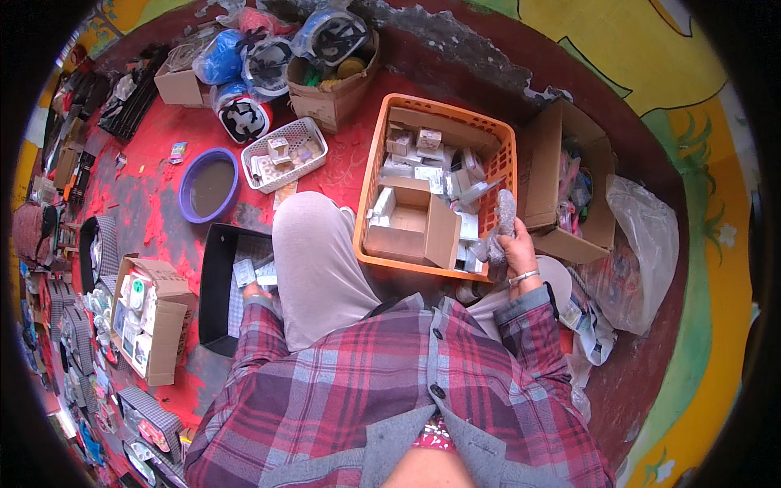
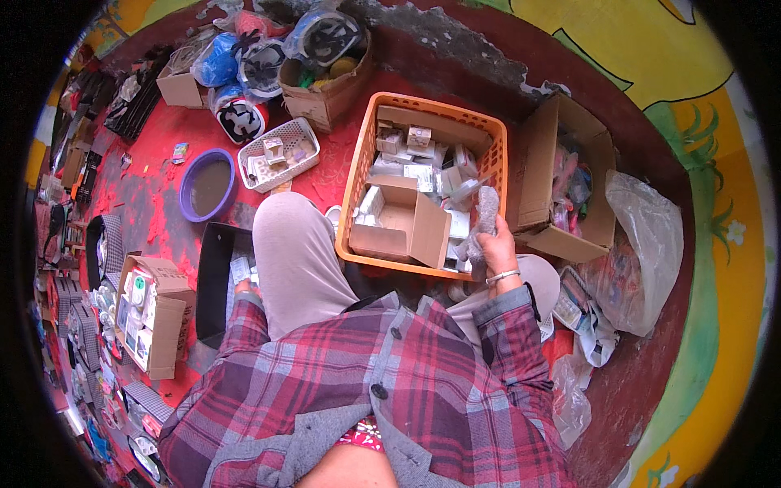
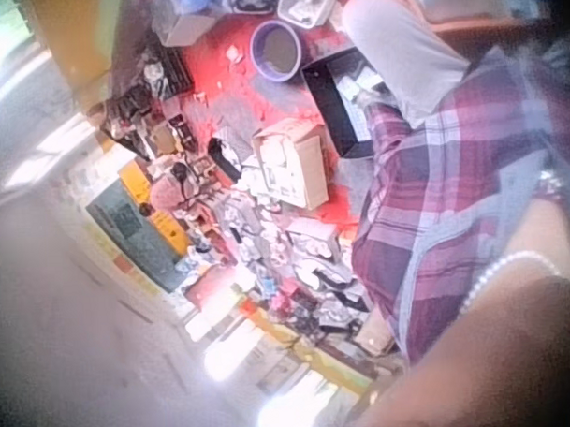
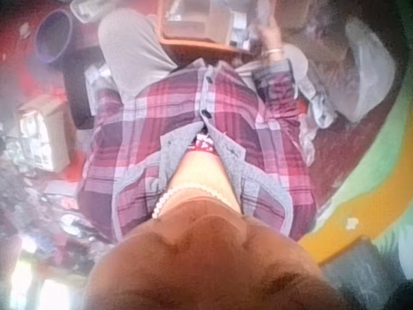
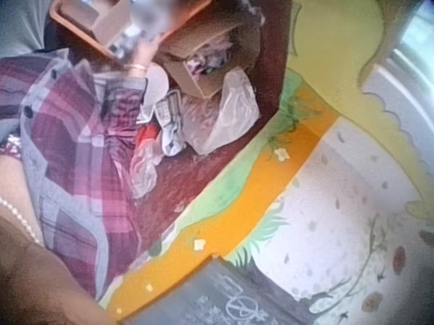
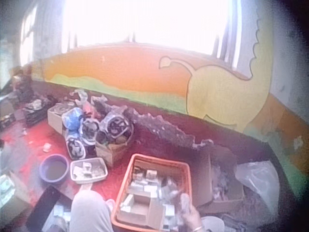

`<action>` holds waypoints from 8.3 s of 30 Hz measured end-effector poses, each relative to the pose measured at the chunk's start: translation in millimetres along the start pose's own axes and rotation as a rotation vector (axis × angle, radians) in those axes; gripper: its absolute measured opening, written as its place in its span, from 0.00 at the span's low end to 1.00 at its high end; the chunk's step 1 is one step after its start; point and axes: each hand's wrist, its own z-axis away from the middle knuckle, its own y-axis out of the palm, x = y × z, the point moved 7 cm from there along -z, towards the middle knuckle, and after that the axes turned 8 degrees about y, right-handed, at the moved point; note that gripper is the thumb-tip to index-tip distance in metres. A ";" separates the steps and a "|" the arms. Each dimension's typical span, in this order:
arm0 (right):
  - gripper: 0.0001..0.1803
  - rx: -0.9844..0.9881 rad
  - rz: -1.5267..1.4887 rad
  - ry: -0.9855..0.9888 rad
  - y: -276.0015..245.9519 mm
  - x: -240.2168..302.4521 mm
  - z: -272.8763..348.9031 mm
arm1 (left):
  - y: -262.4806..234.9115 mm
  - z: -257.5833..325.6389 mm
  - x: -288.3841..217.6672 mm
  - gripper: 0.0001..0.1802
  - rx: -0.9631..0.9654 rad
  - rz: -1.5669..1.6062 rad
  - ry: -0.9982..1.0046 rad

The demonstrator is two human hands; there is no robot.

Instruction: The person cleans small boxed items with a cloth and sorts them into a larger orange crate and a black tray while sitting on the floor.

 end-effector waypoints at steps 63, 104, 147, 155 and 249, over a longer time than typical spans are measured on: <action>0.18 0.274 -0.698 -0.323 29.8 54.7 -12.7 | 339.2 515.6 19.9 0.40 1.651 -0.244 -0.289; 0.22 -0.153 0.574 -0.963 101.6 59.5 59.0 | 284.0 533.5 43.0 0.29 1.521 -0.095 -0.373; 0.15 0.012 0.341 -0.708 96.9 95.6 67.5 | 266.0 546.6 16.2 0.27 1.596 -0.451 0.035; 0.17 0.684 -0.304 -0.191 126.9 51.7 41.6 | 255.4 526.0 -0.4 0.28 1.666 -0.305 -0.115; 0.14 0.640 0.114 -0.518 146.3 126.1 94.6 | 214.5 555.6 -86.3 0.28 1.772 0.217 -0.164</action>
